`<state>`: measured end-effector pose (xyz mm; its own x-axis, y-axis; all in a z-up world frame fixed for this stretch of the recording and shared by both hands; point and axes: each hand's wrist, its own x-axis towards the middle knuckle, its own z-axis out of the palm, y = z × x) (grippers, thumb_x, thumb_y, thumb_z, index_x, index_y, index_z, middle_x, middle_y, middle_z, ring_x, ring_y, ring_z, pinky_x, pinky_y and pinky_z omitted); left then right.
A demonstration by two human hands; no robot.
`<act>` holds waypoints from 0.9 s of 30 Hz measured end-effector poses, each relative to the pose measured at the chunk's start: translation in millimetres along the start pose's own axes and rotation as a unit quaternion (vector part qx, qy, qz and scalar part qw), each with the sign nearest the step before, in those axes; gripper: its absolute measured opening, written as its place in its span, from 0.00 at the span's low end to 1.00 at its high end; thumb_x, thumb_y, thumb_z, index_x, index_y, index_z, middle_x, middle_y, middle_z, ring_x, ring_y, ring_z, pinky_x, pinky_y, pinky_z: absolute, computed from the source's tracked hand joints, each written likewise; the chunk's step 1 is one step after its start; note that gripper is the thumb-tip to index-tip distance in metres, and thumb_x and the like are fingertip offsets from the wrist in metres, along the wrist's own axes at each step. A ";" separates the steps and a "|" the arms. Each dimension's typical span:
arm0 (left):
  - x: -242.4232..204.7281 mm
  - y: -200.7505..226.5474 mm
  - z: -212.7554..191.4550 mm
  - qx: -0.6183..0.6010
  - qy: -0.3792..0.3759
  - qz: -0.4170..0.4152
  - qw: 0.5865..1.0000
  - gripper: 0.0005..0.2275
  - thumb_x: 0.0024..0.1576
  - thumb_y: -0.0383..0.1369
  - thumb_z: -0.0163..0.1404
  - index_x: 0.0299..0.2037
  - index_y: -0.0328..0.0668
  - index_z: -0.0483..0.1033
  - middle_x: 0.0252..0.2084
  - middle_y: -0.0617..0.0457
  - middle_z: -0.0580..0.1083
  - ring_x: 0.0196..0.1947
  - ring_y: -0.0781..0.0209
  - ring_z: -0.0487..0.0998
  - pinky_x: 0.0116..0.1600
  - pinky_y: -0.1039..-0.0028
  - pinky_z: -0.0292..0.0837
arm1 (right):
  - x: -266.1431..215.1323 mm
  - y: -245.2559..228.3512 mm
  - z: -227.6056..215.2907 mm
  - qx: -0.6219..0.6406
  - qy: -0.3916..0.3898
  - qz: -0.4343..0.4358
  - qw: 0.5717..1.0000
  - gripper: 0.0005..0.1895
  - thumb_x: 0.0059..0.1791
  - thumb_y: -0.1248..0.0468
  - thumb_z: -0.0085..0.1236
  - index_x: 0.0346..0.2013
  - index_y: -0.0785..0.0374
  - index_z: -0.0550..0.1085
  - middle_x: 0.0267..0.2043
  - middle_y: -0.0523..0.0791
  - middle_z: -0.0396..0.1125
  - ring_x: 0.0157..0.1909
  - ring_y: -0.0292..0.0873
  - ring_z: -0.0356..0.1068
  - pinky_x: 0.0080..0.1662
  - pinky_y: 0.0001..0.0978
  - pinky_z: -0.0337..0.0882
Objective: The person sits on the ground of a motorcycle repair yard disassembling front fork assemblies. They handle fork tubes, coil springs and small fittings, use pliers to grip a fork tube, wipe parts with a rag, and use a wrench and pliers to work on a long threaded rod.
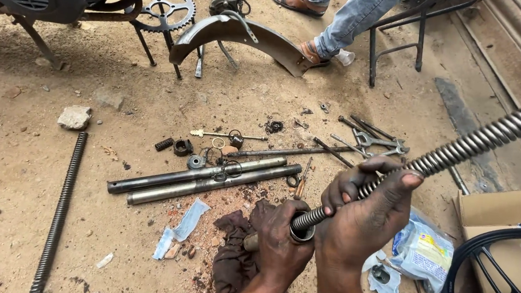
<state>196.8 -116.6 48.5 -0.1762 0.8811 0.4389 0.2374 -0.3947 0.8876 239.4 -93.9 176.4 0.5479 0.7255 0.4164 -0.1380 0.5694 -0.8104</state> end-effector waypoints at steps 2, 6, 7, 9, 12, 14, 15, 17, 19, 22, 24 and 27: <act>-0.2 2.7 -11.9 -0.012 -0.020 0.010 1.000 0.10 0.52 0.29 0.61 0.39 0.41 0.73 0.30 0.53 0.76 0.31 0.58 0.80 0.36 0.63 0.75 | 5.2 1.0 -18.8 0.042 -0.080 0.011 0.996 0.28 0.62 0.39 0.42 0.43 0.63 0.66 0.24 0.40 0.53 0.23 0.33 0.54 0.27 0.26 0.58; -14.2 -9.5 -21.1 -0.028 -0.071 0.050 0.996 0.13 0.51 0.30 0.65 0.40 0.41 0.72 0.31 0.54 0.75 0.32 0.59 0.80 0.39 0.65 0.77 | -10.2 -1.4 -22.5 0.112 -0.189 0.058 0.974 0.26 0.60 0.39 0.42 0.49 0.60 0.67 0.26 0.42 0.54 0.26 0.38 0.57 0.31 0.36 0.64; -12.1 -7.1 -24.8 -0.027 -0.070 0.049 0.996 0.13 0.51 0.30 0.65 0.40 0.41 0.72 0.31 0.54 0.75 0.32 0.59 0.80 0.39 0.65 0.77 | -17.3 2.7 -32.2 0.112 -0.190 0.059 0.974 0.26 0.60 0.39 0.42 0.49 0.60 0.67 0.26 0.42 0.54 0.26 0.38 0.57 0.31 0.36 0.64; -10.2 -3.0 -29.8 -0.037 -0.093 0.071 0.992 0.14 0.50 0.29 0.66 0.40 0.43 0.72 0.30 0.54 0.75 0.32 0.60 0.80 0.39 0.65 0.76 | -31.2 11.2 -54.9 0.190 -0.105 0.119 0.969 0.26 0.58 0.43 0.40 0.48 0.65 0.68 0.22 0.40 0.52 0.20 0.35 0.51 0.23 0.30 0.56; -11.9 -7.5 -32.6 -0.054 -0.124 0.061 0.989 0.15 0.47 0.31 0.68 0.39 0.44 0.73 0.30 0.55 0.76 0.30 0.60 0.79 0.37 0.66 0.75 | -20.5 -10.2 -67.6 0.235 -0.186 0.103 0.949 0.29 0.57 0.41 0.38 0.48 0.65 0.68 0.19 0.41 0.52 0.17 0.35 0.47 0.23 0.33 0.55; -8.5 -6.7 -33.5 -0.059 -0.133 0.055 0.988 0.15 0.47 0.31 0.68 0.39 0.44 0.73 0.30 0.55 0.76 0.31 0.60 0.80 0.38 0.66 0.75 | -19.9 -23.2 -69.4 0.223 -0.176 0.091 0.955 0.31 0.58 0.39 0.36 0.46 0.66 0.68 0.18 0.41 0.51 0.16 0.34 0.46 0.22 0.31 0.54; -6.2 -5.8 -34.2 -0.063 -0.139 0.051 0.987 0.15 0.47 0.31 0.67 0.39 0.45 0.73 0.31 0.55 0.76 0.32 0.61 0.80 0.38 0.67 0.76 | -19.4 -30.3 -69.3 0.213 -0.168 0.078 0.959 0.33 0.59 0.38 0.35 0.44 0.67 0.67 0.16 0.41 0.50 0.16 0.33 0.44 0.21 0.30 0.52; -6.1 -9.6 -30.9 -0.065 -0.143 0.044 0.987 0.15 0.47 0.31 0.68 0.39 0.45 0.74 0.31 0.56 0.76 0.32 0.62 0.81 0.38 0.68 0.76 | -16.3 -23.4 -71.3 0.177 -0.158 0.075 0.968 0.33 0.58 0.37 0.34 0.44 0.66 0.67 0.15 0.41 0.49 0.15 0.33 0.43 0.21 0.32 0.52; -5.4 -13.4 -30.6 -0.063 -0.149 0.035 0.986 0.15 0.47 0.32 0.68 0.39 0.45 0.74 0.30 0.57 0.77 0.32 0.63 0.81 0.38 0.68 0.77 | -13.4 -17.4 -68.8 0.144 -0.145 0.075 0.976 0.33 0.57 0.36 0.34 0.44 0.65 0.67 0.15 0.42 0.49 0.14 0.33 0.43 0.22 0.33 0.51; -3.5 -11.9 -32.0 -0.063 -0.177 0.008 0.982 0.14 0.49 0.34 0.68 0.39 0.46 0.74 0.30 0.57 0.77 0.32 0.64 0.81 0.37 0.69 0.78 | -11.2 -11.6 -63.1 0.188 -0.165 0.072 0.966 0.33 0.57 0.37 0.34 0.43 0.66 0.68 0.14 0.41 0.49 0.14 0.33 0.43 0.20 0.32 0.52; 1.6 -7.6 -33.6 -0.070 -0.177 0.015 0.982 0.15 0.48 0.33 0.67 0.39 0.45 0.74 0.30 0.56 0.77 0.33 0.63 0.82 0.38 0.68 0.78 | -10.9 -2.1 -61.0 0.241 -0.187 0.098 0.947 0.32 0.57 0.38 0.34 0.41 0.66 0.68 0.18 0.41 0.50 0.16 0.35 0.46 0.20 0.32 0.54; 5.9 -4.2 -36.6 -0.072 -0.178 0.003 0.981 0.15 0.47 0.33 0.68 0.39 0.44 0.75 0.30 0.56 0.77 0.33 0.62 0.82 0.39 0.68 0.79 | -10.9 9.8 -54.0 0.199 -0.181 0.091 0.959 0.30 0.57 0.39 0.38 0.43 0.65 0.67 0.19 0.41 0.51 0.18 0.34 0.48 0.22 0.29 0.55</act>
<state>159.8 -119.3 52.5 0.1765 0.9033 0.3909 0.0949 -0.4109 0.9067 276.7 -117.1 141.7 0.1726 0.8728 0.4566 -0.5485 0.4702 -0.6914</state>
